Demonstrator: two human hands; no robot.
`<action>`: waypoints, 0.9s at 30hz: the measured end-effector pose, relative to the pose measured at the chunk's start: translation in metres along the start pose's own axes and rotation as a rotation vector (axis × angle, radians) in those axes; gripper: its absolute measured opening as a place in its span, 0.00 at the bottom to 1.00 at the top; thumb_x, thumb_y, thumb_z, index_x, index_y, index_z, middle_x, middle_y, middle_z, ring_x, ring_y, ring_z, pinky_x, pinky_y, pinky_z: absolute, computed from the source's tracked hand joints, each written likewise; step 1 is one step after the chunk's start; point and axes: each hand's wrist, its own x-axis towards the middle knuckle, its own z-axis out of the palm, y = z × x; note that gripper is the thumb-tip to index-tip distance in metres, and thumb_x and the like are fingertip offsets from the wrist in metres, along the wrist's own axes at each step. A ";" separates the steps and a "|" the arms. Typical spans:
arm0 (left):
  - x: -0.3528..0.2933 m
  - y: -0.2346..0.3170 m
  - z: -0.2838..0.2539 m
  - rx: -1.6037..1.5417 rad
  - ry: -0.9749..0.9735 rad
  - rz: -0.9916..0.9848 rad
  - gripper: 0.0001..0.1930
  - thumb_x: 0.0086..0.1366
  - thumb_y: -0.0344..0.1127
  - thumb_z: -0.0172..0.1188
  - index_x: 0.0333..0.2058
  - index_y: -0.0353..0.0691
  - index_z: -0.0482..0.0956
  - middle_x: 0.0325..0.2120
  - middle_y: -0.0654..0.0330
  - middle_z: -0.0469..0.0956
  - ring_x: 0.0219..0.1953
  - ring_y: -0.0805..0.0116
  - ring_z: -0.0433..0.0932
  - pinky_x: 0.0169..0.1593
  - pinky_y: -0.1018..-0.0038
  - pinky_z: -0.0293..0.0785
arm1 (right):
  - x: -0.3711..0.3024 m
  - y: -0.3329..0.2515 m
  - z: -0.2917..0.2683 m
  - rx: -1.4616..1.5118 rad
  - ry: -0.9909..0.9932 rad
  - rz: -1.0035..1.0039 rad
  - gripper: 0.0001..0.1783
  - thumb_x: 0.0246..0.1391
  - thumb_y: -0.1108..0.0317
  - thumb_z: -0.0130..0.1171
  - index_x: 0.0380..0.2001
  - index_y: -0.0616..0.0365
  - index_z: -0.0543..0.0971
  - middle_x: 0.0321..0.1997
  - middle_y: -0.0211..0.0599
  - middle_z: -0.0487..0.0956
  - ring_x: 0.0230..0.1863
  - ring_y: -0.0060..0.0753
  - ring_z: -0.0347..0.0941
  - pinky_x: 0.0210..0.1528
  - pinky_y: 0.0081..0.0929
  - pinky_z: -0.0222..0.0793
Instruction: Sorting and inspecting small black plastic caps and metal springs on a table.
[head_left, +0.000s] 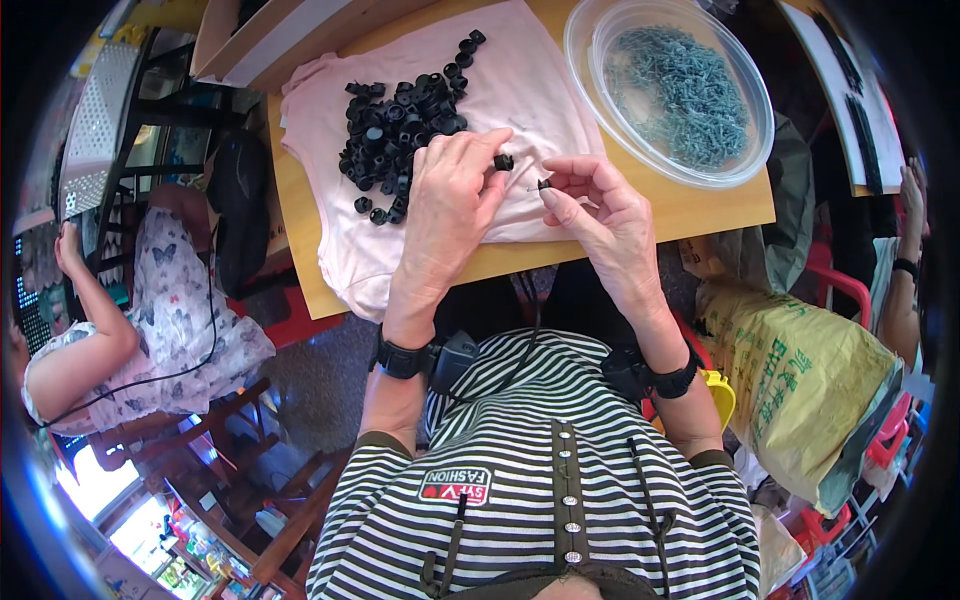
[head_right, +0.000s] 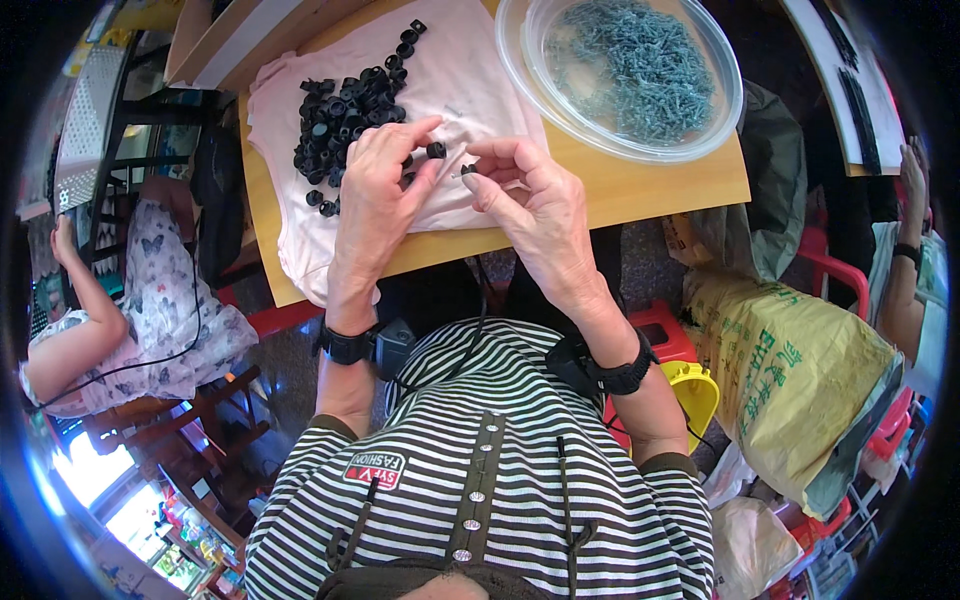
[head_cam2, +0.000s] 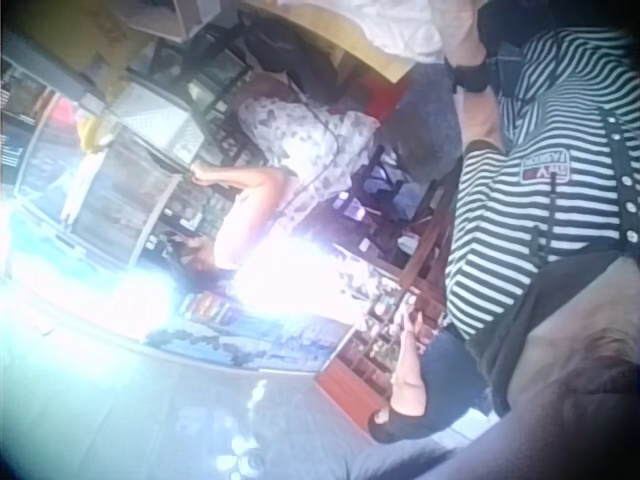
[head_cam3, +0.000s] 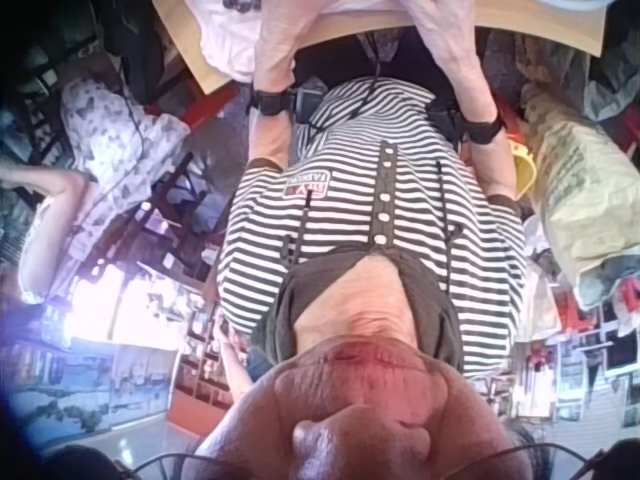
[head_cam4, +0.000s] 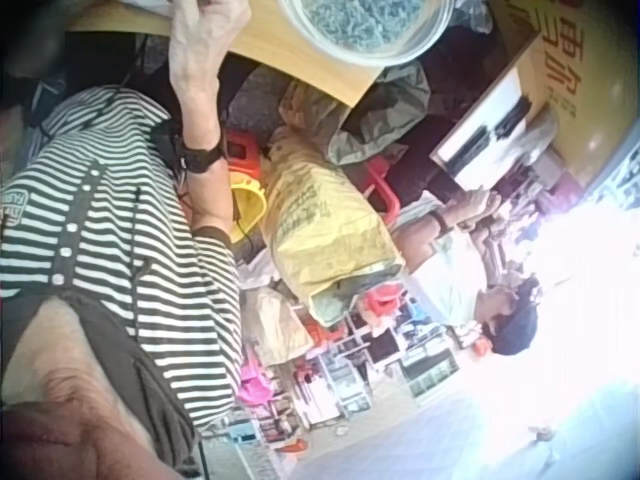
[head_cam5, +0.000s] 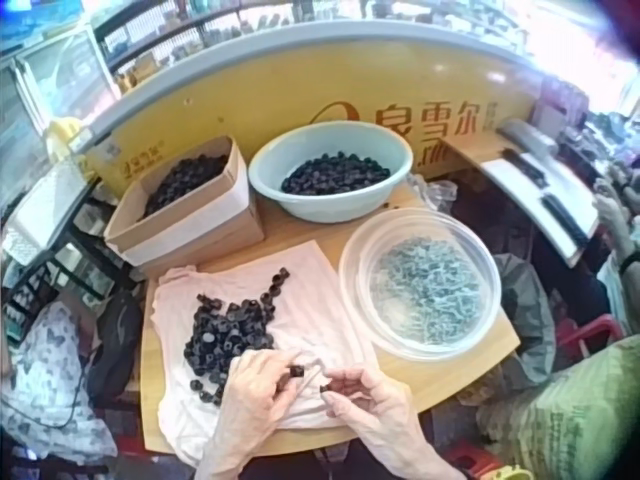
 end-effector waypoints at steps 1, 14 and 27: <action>0.000 0.002 -0.001 -0.038 0.012 -0.039 0.17 0.51 0.27 0.63 0.42 0.40 0.77 0.33 0.60 0.76 0.38 0.61 0.73 0.44 0.68 0.66 | 0.000 0.001 -0.001 0.000 0.003 -0.001 0.10 0.55 0.72 0.59 0.40 0.64 0.78 0.35 0.31 0.78 0.32 0.17 0.73 0.37 0.17 0.72; -0.009 0.001 -0.013 -0.009 0.083 -0.011 0.11 0.50 0.25 0.63 0.35 0.39 0.78 0.33 0.58 0.76 0.37 0.60 0.75 0.42 0.70 0.70 | 0.006 -0.004 0.006 -0.072 0.002 -0.061 0.10 0.54 0.72 0.59 0.40 0.65 0.78 0.35 0.33 0.79 0.31 0.18 0.74 0.35 0.18 0.71; -0.015 0.013 -0.017 -1.147 0.172 -0.377 0.12 0.58 0.18 0.59 0.41 0.31 0.76 0.39 0.61 0.74 0.42 0.75 0.76 0.48 0.79 0.73 | 0.004 -0.020 0.003 0.227 -0.106 0.084 0.12 0.56 0.70 0.60 0.42 0.65 0.78 0.36 0.32 0.79 0.34 0.19 0.75 0.40 0.17 0.72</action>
